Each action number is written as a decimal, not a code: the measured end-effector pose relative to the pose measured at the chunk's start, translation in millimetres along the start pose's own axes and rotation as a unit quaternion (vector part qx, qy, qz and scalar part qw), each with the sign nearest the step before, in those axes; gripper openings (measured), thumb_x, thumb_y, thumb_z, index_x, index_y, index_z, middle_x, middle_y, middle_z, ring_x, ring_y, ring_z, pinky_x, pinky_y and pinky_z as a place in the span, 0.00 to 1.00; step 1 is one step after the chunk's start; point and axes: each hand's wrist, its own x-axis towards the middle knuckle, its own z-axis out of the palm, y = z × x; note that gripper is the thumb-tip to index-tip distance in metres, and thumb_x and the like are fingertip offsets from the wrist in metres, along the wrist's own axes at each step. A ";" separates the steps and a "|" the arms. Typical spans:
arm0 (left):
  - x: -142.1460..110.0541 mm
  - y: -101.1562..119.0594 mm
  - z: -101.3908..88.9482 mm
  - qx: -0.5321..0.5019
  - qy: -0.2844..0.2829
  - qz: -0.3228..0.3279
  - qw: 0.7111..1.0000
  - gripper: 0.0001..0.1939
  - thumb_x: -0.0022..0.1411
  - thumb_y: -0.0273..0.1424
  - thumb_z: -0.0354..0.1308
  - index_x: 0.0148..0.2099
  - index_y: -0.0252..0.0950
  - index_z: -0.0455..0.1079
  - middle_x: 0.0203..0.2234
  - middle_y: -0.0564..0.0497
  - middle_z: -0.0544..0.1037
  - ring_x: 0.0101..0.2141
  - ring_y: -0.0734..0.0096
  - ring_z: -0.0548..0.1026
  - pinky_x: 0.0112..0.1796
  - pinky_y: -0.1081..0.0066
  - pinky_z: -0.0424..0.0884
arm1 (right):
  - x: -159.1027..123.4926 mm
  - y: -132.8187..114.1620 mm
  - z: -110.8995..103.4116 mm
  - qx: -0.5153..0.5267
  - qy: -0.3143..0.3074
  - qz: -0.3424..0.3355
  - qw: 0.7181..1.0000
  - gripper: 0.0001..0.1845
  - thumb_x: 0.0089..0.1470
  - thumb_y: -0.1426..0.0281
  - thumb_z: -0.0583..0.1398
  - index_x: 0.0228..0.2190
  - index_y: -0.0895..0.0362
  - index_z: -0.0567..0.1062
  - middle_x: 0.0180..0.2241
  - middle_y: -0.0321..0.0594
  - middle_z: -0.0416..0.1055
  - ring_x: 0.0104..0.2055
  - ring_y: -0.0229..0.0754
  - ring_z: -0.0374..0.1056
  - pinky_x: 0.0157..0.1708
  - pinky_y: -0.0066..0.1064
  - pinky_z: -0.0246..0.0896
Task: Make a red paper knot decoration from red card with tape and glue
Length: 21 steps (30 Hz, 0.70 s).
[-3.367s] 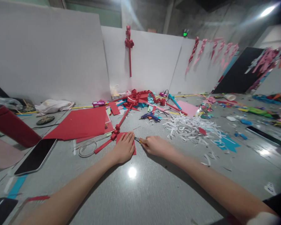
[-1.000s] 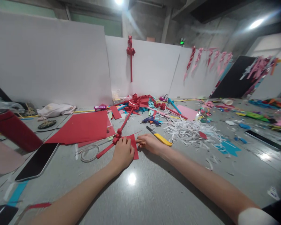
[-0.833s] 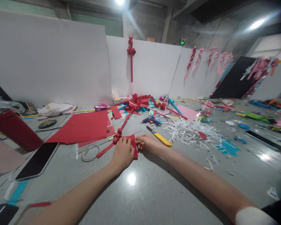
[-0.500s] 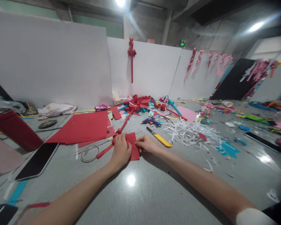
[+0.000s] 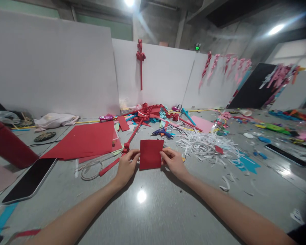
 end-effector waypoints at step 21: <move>3.8 2.3 1.5 -0.014 -0.124 -0.052 0.991 0.15 0.70 0.39 0.54 0.43 0.36 0.78 0.39 0.48 0.83 0.40 0.61 0.79 0.42 0.67 0.72 | -11.6 -6.8 -2.4 0.066 0.030 0.036 0.997 0.23 0.62 0.50 0.61 0.33 0.58 0.78 0.09 0.30 0.65 0.10 0.32 0.57 0.11 0.21 0.48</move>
